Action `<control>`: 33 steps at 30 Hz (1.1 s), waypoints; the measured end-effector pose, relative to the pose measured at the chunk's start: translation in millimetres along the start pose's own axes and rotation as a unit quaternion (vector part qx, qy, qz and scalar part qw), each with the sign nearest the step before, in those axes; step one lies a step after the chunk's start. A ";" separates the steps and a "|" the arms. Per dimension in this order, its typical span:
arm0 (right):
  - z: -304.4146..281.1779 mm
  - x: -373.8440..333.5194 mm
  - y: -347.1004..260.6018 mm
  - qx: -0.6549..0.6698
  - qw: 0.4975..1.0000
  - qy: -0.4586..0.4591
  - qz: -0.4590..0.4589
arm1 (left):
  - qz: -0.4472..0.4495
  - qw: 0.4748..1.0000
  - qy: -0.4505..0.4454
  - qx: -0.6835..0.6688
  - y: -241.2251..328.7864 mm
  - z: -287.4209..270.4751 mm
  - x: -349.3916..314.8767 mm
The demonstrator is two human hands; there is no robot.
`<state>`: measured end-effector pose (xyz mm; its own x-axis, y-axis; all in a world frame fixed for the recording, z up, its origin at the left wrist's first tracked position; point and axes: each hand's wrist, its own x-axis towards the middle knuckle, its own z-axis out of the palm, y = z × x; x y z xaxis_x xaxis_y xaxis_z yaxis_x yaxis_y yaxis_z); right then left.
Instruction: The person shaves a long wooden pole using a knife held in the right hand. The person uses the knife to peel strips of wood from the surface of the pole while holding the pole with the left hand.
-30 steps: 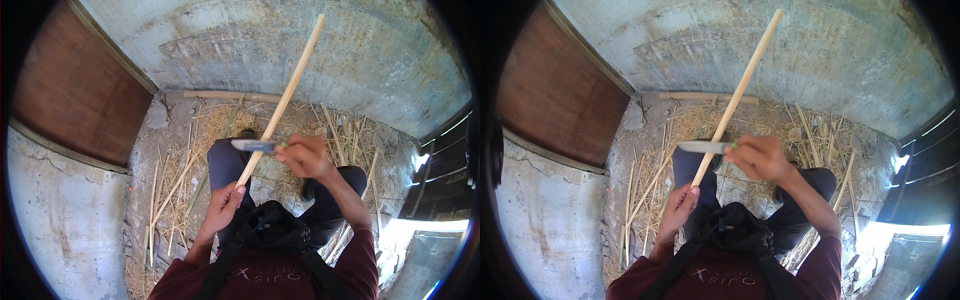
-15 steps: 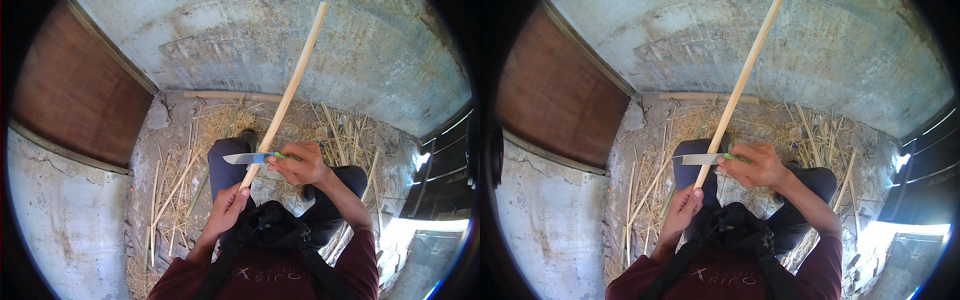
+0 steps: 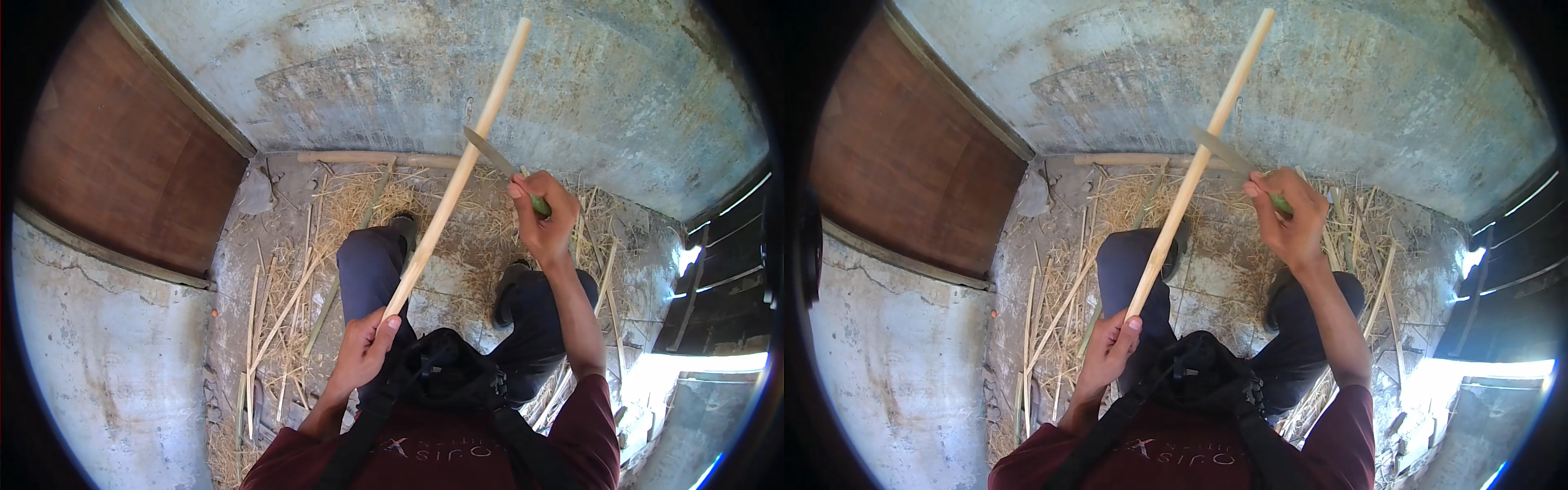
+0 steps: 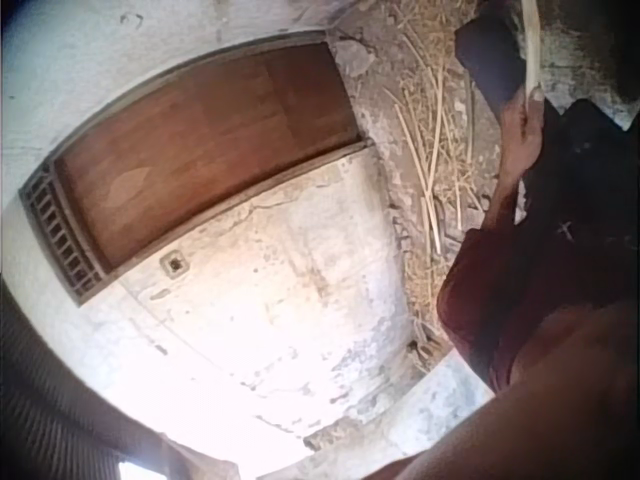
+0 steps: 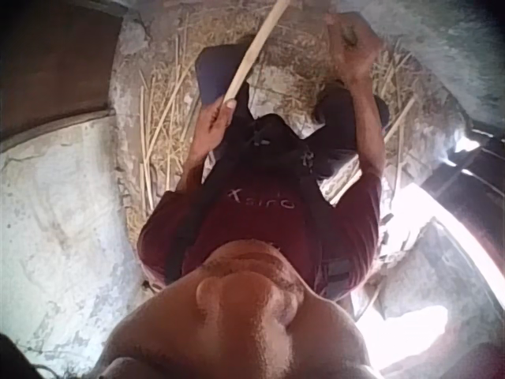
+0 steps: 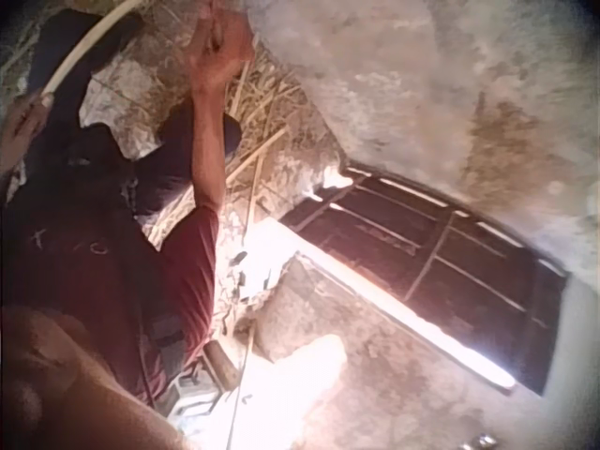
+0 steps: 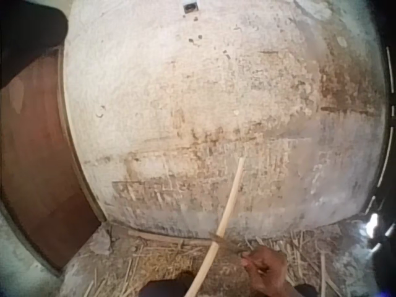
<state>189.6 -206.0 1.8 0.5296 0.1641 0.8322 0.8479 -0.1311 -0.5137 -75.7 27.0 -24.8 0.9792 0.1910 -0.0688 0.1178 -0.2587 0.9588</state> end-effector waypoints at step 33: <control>23.5 -24.7 -33.0 0.057 0.973 -0.160 -0.156 | 0.057 0.998 0.024 0.032 28.5 12.8 16.5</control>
<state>149.1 -182.7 -6.8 0.2105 0.4778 0.8529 0.9565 0.0796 -0.2807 -54.1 10.7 -2.1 0.9780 0.2010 0.0552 0.0171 -0.3412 0.9398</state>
